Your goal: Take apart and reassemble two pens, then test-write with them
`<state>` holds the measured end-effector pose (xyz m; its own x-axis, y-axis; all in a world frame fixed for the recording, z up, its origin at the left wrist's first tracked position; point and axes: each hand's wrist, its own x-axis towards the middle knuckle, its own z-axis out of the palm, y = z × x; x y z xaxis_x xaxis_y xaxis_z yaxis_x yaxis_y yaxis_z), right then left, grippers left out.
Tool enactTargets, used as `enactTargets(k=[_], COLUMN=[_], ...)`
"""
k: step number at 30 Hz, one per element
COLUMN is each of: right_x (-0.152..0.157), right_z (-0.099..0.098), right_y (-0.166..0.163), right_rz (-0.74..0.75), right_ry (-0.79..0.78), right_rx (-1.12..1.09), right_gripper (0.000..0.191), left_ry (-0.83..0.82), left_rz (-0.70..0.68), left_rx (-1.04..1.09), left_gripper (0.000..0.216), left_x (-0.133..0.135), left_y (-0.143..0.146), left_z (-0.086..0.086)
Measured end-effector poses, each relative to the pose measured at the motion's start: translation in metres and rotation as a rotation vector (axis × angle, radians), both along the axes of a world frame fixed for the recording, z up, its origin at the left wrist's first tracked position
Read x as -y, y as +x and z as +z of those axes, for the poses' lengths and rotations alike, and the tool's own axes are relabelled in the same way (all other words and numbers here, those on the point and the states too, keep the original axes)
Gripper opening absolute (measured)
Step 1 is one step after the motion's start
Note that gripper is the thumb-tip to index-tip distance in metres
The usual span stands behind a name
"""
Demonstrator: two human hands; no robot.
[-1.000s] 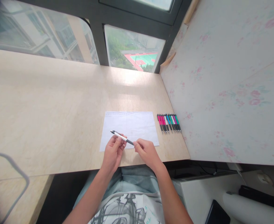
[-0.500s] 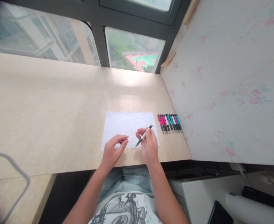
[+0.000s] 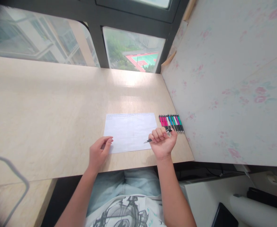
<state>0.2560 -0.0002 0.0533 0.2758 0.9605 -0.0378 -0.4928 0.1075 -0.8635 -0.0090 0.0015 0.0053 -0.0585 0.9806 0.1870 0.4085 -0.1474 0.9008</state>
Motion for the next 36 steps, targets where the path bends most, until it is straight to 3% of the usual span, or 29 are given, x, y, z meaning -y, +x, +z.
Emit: enactTargets(k=[5,13,36], right_x=[-0.0012,-0.0003,0.0012], right_z=[0.0033,-0.0007,-0.0050], right_y=[-0.0011,-0.0002,0.0043], right_rz=[-0.001,0.088,0.002], right_ry=[-0.025,0.075,0.084], right_rx=[-0.236,-0.662,-0.635], right_gripper=[0.047,0.054,0.046], left_ry=[0.017,0.012,0.027], left_rz=[-0.011,-0.026,-0.035], left_rx=[-0.026,-0.157,-0.171], left_gripper=[0.014,0.021,0.021], left_x=[-0.0005,-0.0006,-0.0013], left_y=[-0.0002,-0.0018,-0.0024], left_z=[0.0029,-0.0016,-0.0016])
